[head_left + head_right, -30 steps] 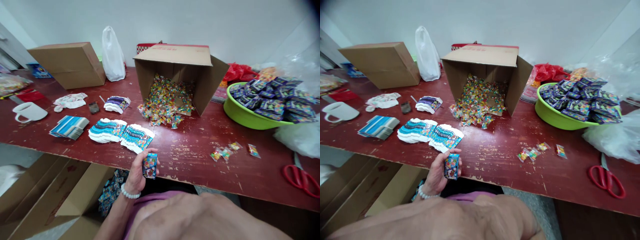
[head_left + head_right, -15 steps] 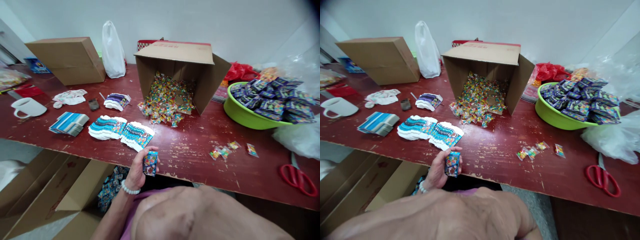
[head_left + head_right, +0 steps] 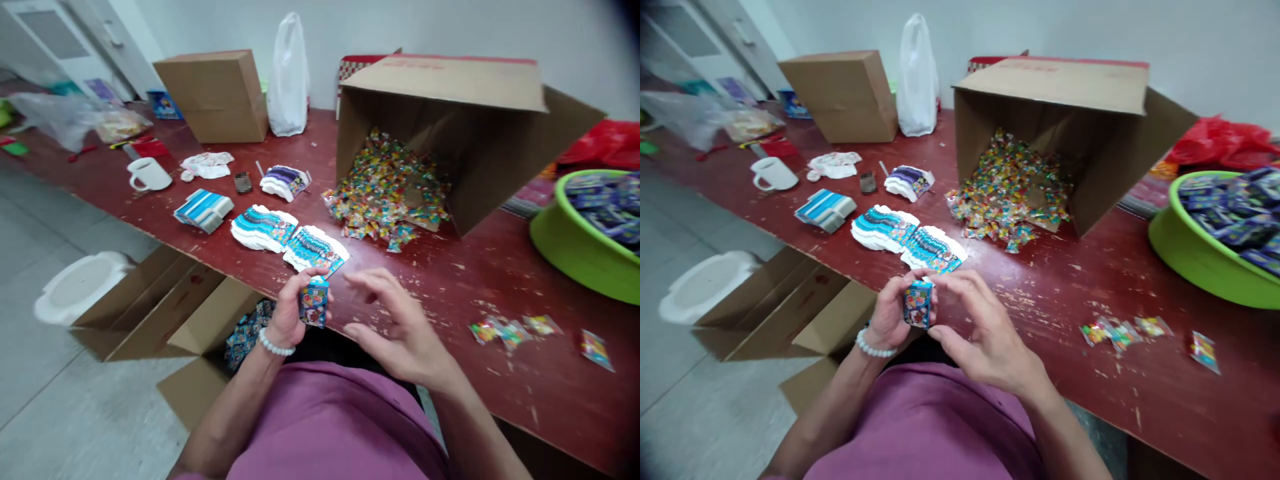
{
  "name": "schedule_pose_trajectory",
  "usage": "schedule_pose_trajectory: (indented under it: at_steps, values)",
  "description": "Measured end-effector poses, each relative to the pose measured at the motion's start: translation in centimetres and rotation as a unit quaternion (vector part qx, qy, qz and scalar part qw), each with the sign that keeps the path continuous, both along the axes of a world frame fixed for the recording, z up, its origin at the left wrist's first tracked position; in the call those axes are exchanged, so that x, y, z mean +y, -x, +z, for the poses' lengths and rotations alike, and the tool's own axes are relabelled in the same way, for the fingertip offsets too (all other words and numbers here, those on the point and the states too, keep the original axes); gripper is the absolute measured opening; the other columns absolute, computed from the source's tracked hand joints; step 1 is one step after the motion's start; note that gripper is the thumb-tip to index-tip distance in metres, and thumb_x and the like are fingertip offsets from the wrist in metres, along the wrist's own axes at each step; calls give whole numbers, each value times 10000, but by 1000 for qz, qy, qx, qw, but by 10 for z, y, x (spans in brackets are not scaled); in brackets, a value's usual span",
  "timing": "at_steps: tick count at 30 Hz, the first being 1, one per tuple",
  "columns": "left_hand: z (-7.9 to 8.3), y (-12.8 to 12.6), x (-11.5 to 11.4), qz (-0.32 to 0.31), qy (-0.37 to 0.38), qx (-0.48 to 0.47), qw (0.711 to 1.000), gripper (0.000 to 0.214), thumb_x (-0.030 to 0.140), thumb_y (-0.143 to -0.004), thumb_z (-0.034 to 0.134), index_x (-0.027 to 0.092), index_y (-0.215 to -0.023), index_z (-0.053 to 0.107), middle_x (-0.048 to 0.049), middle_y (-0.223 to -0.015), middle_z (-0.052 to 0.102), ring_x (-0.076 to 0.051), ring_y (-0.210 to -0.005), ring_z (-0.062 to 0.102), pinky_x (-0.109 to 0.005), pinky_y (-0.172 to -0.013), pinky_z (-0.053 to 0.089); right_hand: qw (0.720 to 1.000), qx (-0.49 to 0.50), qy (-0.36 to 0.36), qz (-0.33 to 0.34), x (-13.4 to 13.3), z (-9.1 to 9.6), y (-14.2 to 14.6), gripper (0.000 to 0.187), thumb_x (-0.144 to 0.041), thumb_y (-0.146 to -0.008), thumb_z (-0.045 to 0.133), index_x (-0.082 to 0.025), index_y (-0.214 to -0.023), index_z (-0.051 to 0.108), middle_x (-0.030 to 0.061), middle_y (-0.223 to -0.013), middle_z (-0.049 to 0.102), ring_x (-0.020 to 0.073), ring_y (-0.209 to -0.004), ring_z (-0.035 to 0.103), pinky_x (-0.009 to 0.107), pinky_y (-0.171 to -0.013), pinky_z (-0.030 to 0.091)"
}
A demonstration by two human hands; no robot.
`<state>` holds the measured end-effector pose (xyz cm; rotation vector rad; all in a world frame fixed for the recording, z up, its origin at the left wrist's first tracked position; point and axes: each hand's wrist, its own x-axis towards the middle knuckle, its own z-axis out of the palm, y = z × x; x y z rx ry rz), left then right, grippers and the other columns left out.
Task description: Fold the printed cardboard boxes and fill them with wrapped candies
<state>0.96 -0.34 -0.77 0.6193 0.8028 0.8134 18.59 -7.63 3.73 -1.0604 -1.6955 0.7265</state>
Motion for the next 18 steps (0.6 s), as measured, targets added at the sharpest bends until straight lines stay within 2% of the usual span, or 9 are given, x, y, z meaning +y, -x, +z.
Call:
schedule_pose_trajectory:
  at_steps: [2,3,5,8,10,14,18]
  values:
    - [0,-2,-4,7,11,-9,1000,394,394,-801,576,160,-1116,619,-25,-712,689,-160,-519,619,-268,-483,497,994,-102,2,-28,11,-29,12,862,-345,-754,782,-249,-1475,320,139,-1385,460,314,-1241,476,507,-996,456]
    - [0,-4,-6,20,12,-12,1000,367,381,-803,602,163,-1096,635,-25,-756,700,-154,-568,634,-266,-529,513,989,-144,-2,-35,15,-41,16,976,-379,-710,816,-240,-1499,259,154,-1435,411,334,-1285,431,524,-1024,427]
    - [-4,-8,-9,62,-7,-9,998,304,345,-800,657,159,-1039,668,-29,-871,718,-156,-726,668,-272,-686,536,976,-211,-12,-47,18,-55,24,1068,-397,-659,848,-243,-1509,220,156,-1465,391,353,-1297,410,533,-1028,408]
    - [-11,-11,-13,109,-49,-2,993,249,326,-810,690,160,-995,697,-31,-997,718,-185,-990,646,-298,-920,482,960,-273,-11,-55,18,-60,30,1067,-365,-637,851,-242,-1498,232,148,-1451,431,358,-1245,452,517,-977,429]
    - [-16,-12,-14,110,-66,-2,992,246,337,-822,685,168,-1000,704,-29,-1025,714,-195,-1064,618,-316,-979,446,952,-299,-12,-70,16,-59,32,1040,-332,-642,835,-220,-1489,243,160,-1431,455,362,-1217,472,509,-945,437]
    - [-18,-12,-19,78,-77,-22,994,292,380,-837,658,162,-1026,703,-47,-1073,704,-220,-1122,589,-346,-1027,408,939,-327,-35,-96,14,-61,31,851,-263,-685,749,-184,-1429,343,171,-1368,514,356,-1175,498,501,-927,432]
    - [-14,-10,-29,28,-36,-51,998,336,414,-847,635,157,-1061,669,-58,-1052,689,-212,-1068,607,-330,-967,449,945,-308,-47,-98,10,-66,33,695,-273,-669,697,-177,-1315,460,166,-1272,569,352,-1105,533,498,-906,448]
